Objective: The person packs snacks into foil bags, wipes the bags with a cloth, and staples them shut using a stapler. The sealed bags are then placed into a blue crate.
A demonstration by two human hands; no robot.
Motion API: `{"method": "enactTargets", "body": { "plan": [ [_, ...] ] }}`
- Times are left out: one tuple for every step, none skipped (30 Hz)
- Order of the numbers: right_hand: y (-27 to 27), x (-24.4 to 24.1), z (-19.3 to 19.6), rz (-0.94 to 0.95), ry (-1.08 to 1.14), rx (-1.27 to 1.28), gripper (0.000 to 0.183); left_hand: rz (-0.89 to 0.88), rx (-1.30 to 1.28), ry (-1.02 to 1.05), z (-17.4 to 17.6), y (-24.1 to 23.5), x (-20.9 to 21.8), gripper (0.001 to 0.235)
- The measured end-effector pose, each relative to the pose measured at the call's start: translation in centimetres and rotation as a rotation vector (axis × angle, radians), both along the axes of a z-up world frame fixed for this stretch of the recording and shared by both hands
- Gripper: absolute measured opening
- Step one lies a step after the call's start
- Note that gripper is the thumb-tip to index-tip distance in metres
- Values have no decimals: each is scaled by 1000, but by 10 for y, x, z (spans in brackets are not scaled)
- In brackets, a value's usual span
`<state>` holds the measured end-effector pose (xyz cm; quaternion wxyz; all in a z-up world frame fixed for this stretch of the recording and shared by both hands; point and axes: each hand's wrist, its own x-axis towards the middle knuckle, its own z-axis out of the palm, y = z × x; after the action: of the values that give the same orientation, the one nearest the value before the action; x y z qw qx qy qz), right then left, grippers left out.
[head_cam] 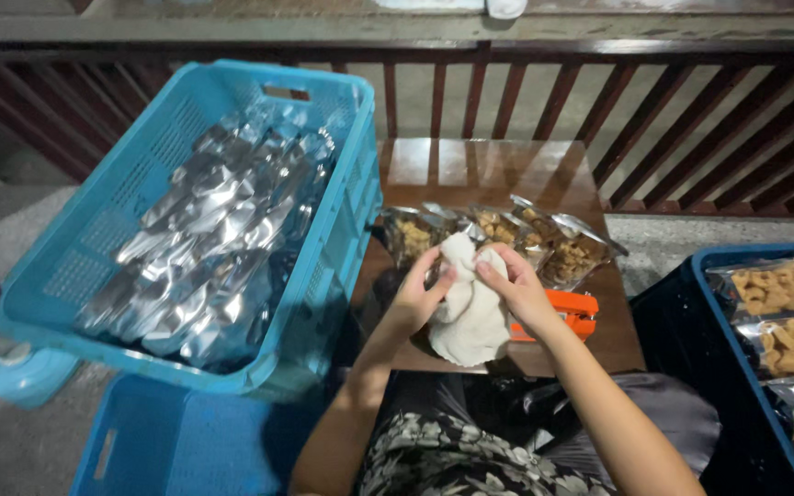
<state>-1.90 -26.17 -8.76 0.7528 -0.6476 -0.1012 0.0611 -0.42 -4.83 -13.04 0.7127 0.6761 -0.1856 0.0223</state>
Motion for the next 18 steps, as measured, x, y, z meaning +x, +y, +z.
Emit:
{"method": "enactTargets", "body": {
  "plan": [
    [-1, -5, 2, 38, 20, -2, 17, -137, -62, 101, 21, 0, -10, 40],
    [-2, -9, 5, 53, 13, 40, 18, -167, -69, 122, 42, 3, -15, 36],
    [-4, -16, 9, 68, 5, 83, 20, -198, -77, 143, 62, 8, -19, 32],
    [-4, -22, 15, 81, -4, 126, 21, -230, -83, 161, 80, 11, -24, 27],
    [-3, -27, 22, 84, -66, 78, 24, -133, 70, 41, 97, 14, -32, 25],
    [-3, -34, 30, 88, -128, 34, 27, -35, 225, -77, 111, 17, -43, 24],
    [-2, -40, 40, 91, -189, -11, 30, 64, 380, -194, 125, 19, -52, 22],
    [2, -47, 50, 105, -169, -75, 35, 67, 402, -293, 137, 19, -61, 21],
    [7, -54, 59, 119, -150, -140, 41, 68, 425, -392, 148, 19, -70, 20],
    [14, -58, 66, 136, -131, -204, 46, 71, 449, -490, 157, 20, -77, 20],
    [20, -59, 70, 145, -129, -261, 38, 67, 416, -428, 166, 23, -84, 20],
    [22, -60, 72, 153, -130, -321, 31, 65, 379, -370, 174, 27, -90, 20],
    [24, -59, 71, 162, -132, -381, 24, 64, 342, -312, 182, 31, -94, 20],
    [22, -55, 69, 198, -243, -450, 23, 125, 428, -503, 189, 41, -93, 17],
    [19, -49, 65, 233, -356, -517, 22, 183, 517, -694, 198, 58, -89, 13],
    [15, -44, 59, 267, -470, -582, 21, 239, 608, -884, 204, 75, -85, 10],
    [12, -39, 50, 277, -359, -519, 23, 260, 552, -657, 209, 89, -81, 9],
    [10, -35, 41, 288, -247, -456, 24, 277, 491, -431, 214, 103, -75, 10]
  ]
}}
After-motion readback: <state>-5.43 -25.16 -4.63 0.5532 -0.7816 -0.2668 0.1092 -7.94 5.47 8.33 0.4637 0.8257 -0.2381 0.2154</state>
